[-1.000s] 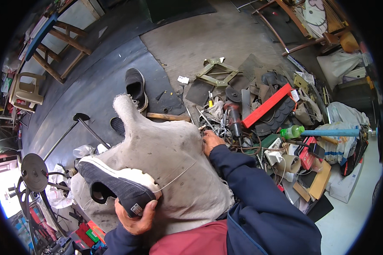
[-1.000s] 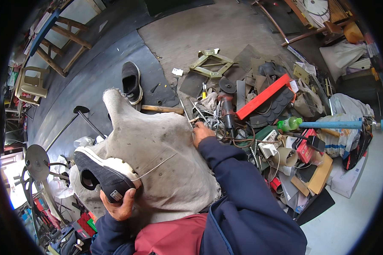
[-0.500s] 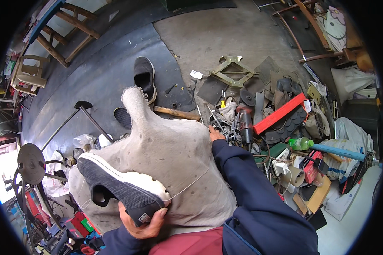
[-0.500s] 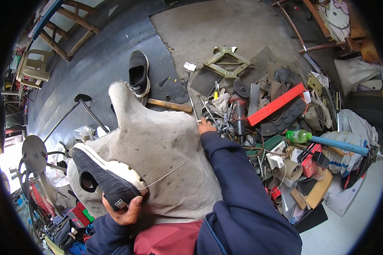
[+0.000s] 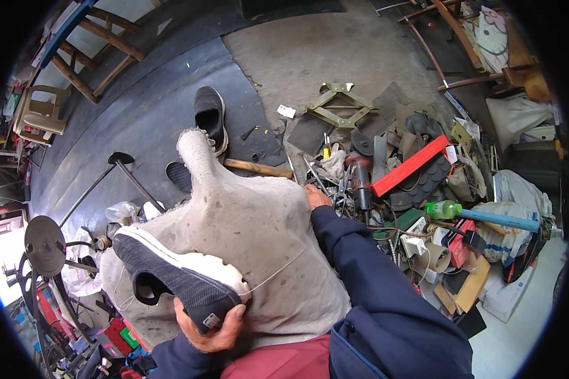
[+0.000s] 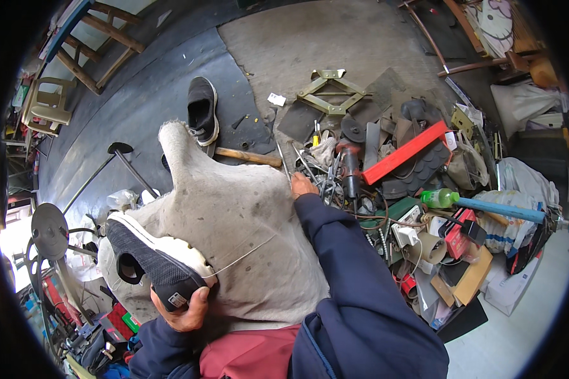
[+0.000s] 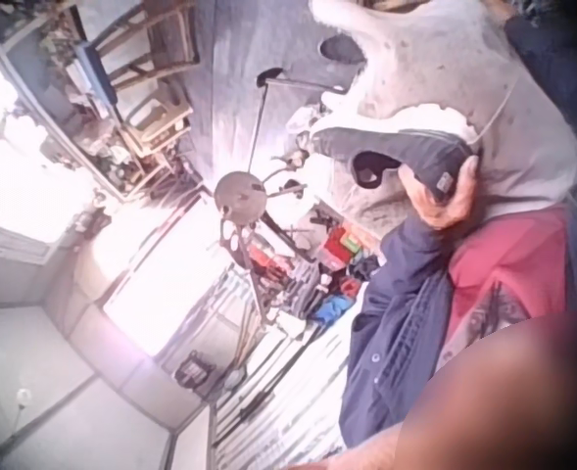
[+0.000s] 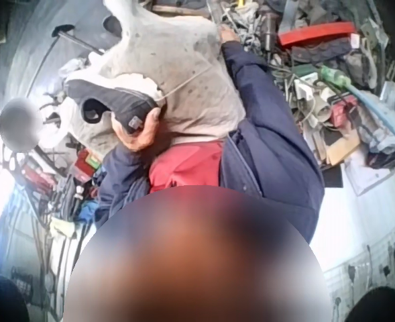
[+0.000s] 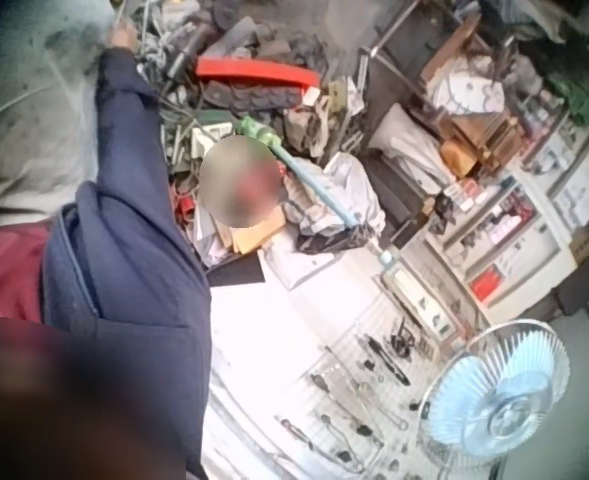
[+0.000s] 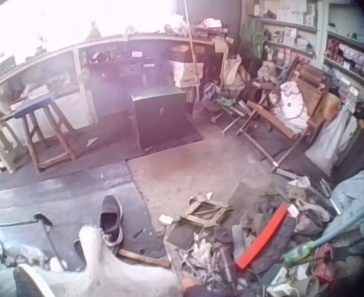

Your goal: The person hand-sews a black slip-on shoe using a needle and white thread. They repeatedly insert the needle through the shoe's upper and pull the thread tight, working along the seam while holding the shoe steady.

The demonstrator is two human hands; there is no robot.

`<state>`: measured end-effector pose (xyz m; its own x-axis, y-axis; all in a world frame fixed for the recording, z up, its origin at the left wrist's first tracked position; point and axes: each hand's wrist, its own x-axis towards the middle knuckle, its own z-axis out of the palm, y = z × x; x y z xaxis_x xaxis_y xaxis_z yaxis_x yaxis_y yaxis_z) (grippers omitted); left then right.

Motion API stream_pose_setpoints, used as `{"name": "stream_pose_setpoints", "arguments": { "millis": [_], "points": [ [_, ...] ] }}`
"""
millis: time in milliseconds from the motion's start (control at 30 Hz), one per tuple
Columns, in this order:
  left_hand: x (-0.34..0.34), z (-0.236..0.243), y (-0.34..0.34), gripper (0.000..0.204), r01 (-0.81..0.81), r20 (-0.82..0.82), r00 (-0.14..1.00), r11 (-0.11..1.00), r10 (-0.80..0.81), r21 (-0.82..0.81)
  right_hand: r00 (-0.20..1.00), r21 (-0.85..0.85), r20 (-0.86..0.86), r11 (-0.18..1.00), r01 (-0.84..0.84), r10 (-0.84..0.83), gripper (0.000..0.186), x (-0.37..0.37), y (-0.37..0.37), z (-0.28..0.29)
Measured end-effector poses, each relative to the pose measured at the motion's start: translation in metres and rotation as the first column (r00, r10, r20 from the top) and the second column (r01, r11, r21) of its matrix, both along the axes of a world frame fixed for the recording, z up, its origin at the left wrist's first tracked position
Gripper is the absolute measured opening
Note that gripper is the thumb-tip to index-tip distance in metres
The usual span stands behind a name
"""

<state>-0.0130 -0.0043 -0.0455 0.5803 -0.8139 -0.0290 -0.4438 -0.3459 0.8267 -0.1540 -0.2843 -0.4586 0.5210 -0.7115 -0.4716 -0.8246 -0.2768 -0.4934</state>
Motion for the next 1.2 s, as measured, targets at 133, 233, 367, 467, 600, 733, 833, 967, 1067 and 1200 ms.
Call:
{"name": "stream_pose_setpoints", "arguments": {
  "millis": [133,233,367,467,600,733,833,967,1067,1200],
  "points": [
    [0.001,-0.002,0.003,0.042,0.026,0.016,1.0,0.999,-0.026,-0.023,0.964,-0.161,0.265,0.984,0.071,-0.026,0.03,-0.022,0.007,0.032],
    [0.001,-0.001,0.002,0.041,0.046,0.028,0.999,0.998,-0.045,-0.04,0.88,-0.076,0.397,0.946,0.315,-0.261,0.027,-0.037,0.011,0.047],
    [0.003,0.001,-0.001,0.037,0.041,0.007,0.999,0.997,-0.04,-0.064,0.835,0.046,0.339,0.894,0.446,-0.434,0.025,-0.054,0.013,0.059],
    [0.007,0.001,-0.004,0.034,0.067,-0.024,0.997,0.992,-0.07,-0.112,0.741,0.188,0.402,0.841,0.507,-0.537,0.026,-0.066,0.009,0.071],
    [0.005,0.005,-0.005,0.032,0.043,0.005,0.999,0.994,-0.043,-0.097,0.586,0.385,0.476,0.754,0.532,-0.656,0.019,-0.076,-0.008,0.096],
    [-0.004,0.007,-0.008,0.024,-0.077,-0.011,0.997,0.993,0.076,-0.086,0.438,0.495,0.522,0.678,0.543,-0.732,0.016,-0.084,-0.029,0.141],
    [-0.006,0.006,-0.009,0.023,-0.096,-0.074,0.993,0.989,0.088,-0.111,0.375,0.592,0.522,0.642,0.488,-0.766,0.017,-0.097,-0.042,0.183],
    [0.0,0.002,-0.007,0.031,-0.007,-0.051,0.999,0.985,-0.001,-0.172,0.4,0.61,0.516,0.653,0.448,-0.757,0.017,-0.12,-0.052,0.225],
    [-0.001,0.0,-0.003,0.028,-0.004,-0.054,0.999,0.985,-0.006,-0.175,0.376,0.62,0.509,0.633,0.464,-0.774,0.02,-0.147,-0.049,0.241],
    [-0.009,0.002,-0.001,0.017,-0.104,-0.109,0.99,0.98,0.086,-0.171,0.315,0.608,0.522,0.605,0.514,-0.793,0.035,-0.194,-0.034,0.245]
  ]
}}
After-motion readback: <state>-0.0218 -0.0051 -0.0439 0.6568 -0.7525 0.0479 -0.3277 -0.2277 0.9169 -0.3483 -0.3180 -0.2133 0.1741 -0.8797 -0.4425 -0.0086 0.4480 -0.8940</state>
